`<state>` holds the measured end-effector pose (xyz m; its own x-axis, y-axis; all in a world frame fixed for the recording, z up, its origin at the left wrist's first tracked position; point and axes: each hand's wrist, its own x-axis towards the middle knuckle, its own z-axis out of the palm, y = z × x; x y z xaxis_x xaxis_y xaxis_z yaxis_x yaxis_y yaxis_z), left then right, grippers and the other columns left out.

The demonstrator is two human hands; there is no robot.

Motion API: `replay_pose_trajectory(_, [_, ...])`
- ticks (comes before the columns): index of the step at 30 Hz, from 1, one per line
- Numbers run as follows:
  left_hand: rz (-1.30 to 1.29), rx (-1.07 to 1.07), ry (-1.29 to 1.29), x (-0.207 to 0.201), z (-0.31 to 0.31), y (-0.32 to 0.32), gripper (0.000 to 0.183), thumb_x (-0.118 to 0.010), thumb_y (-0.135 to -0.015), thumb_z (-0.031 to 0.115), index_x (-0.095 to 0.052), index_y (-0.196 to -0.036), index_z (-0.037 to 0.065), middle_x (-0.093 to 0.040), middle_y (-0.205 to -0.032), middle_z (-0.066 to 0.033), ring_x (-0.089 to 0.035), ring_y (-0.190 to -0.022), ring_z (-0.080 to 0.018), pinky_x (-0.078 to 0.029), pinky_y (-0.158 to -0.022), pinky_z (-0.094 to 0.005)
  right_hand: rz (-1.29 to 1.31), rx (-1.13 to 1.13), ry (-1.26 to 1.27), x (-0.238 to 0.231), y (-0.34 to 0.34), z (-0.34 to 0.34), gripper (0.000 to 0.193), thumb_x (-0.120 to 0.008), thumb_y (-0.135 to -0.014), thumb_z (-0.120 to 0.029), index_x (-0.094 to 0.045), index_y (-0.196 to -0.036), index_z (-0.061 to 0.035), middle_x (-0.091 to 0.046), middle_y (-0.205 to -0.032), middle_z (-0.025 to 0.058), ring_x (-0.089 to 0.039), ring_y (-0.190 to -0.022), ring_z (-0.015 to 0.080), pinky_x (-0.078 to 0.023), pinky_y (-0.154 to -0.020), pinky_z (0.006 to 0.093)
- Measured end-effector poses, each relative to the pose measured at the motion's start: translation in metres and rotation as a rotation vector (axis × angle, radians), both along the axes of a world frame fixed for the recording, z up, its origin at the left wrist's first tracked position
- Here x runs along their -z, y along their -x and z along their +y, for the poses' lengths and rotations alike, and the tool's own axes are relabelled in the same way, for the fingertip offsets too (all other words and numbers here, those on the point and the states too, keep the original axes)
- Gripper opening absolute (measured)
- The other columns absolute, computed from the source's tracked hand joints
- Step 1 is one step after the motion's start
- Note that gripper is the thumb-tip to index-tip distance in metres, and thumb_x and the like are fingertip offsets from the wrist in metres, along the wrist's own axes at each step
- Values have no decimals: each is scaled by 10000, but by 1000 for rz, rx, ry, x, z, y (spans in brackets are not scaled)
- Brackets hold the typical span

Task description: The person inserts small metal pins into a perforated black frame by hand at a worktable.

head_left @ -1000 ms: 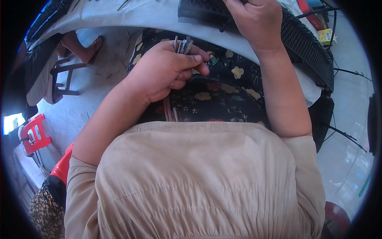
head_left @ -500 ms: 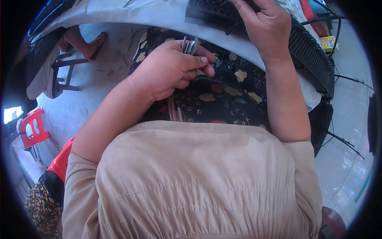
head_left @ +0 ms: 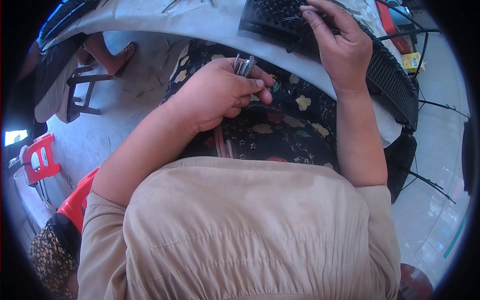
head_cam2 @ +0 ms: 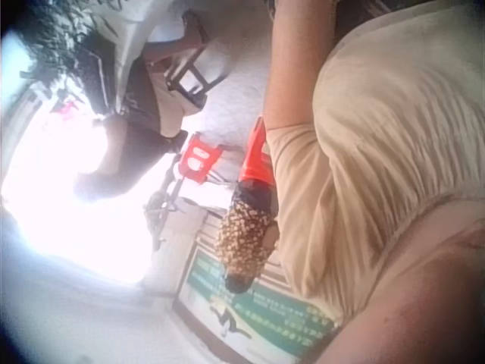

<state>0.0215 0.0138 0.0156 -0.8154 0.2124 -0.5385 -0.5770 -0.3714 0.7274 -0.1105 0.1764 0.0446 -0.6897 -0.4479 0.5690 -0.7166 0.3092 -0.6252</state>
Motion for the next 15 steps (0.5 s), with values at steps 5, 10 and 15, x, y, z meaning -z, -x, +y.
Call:
replay_pose_trajectory(5, [5,1,-10,1,-1,0,175,-533,-955,44,-602,-1104,-14,-656,-878,-66,-417,-544,-34,-299,-430,-162,-105,55,-17,10,8,11,178,-693,-865,3,-695,-1043,6,-736,-934,114,-714,-905,184,-537,-829,294])
replay_pose_trajectory(10, [-2,-10,-3,-2,-1,1,166,-538,-949,41,-604,-1092,-13,-656,-871,-68,-416,-544,-36,-297,-428,-164,-82,59,85,19,13,20,210,-689,-902,-20,-693,-1110,5,-726,-1015,102,-691,-967,143,-529,-880,216])
replay_pose_trajectory(15, [-5,-12,-9,0,-1,1,161,-540,-945,33,-607,-1083,-14,-658,-868,-70,-420,-545,-39,-299,-428,-166,-199,45,152,15,11,21,208,-686,-908,-33,-684,-1105,31,-722,-1015,113,-689,-965,143,-528,-891,220])
